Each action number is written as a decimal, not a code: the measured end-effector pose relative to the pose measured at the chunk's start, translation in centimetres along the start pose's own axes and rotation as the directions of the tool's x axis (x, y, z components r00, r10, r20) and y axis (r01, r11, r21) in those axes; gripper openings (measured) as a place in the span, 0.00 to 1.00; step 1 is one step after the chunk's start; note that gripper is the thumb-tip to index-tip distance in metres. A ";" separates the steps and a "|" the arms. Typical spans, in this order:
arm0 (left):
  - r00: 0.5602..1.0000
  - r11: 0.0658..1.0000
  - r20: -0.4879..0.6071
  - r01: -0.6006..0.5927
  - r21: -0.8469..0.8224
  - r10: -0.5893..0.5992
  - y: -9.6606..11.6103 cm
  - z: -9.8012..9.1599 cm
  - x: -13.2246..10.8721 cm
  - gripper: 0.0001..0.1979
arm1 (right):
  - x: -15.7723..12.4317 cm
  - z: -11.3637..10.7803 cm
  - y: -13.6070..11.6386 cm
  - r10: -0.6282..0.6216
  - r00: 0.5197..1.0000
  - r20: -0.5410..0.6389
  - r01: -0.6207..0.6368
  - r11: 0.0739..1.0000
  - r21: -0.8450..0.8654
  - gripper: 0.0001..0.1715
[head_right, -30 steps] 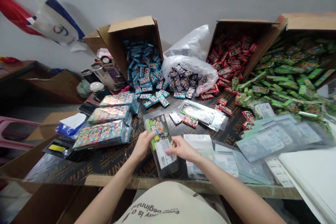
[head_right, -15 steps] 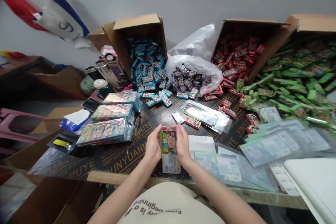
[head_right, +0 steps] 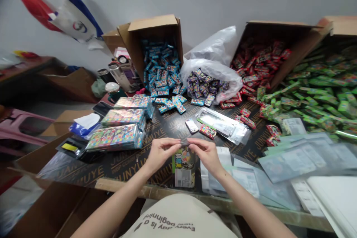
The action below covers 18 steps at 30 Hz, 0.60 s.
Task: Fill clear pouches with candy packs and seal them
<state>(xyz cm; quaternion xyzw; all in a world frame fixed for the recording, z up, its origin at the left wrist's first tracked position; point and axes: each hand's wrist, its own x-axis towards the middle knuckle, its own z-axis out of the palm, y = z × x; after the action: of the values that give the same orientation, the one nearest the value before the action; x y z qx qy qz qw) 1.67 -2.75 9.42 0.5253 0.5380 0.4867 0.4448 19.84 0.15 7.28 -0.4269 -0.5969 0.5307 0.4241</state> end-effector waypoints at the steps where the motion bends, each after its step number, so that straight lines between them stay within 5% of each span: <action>1: 1.000 1.000 0.008 0.004 0.027 -0.004 0.0 -0.2 0.1 0.08 | -0.1 -0.1 -0.1 -0.003 1.000 0.007 0.004 1.000 -0.028 0.10; 8: 0.984 0.991 0.140 0.101 0.084 -0.112 0.2 -0.9 1.7 0.09 | 0.7 0.0 -1.1 0.061 0.997 0.041 -0.061 0.998 -0.005 0.10; 15: 0.970 0.943 0.168 -0.214 0.257 0.174 0.7 -0.8 -0.1 0.06 | -1.1 -0.8 -0.4 -0.084 0.991 0.106 0.101 0.981 -0.166 0.12; 18: 0.969 0.951 0.177 -0.209 0.228 0.170 0.5 -1.0 -0.4 0.05 | -2.1 -0.5 0.3 -0.217 0.975 0.052 0.223 0.947 -0.233 0.12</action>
<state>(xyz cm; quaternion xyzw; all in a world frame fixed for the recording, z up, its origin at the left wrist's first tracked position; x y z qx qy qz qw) 0.78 -3.23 10.04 0.6618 0.5046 0.4146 0.3681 20.87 -1.68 6.89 -0.3982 -0.7053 0.4104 0.4190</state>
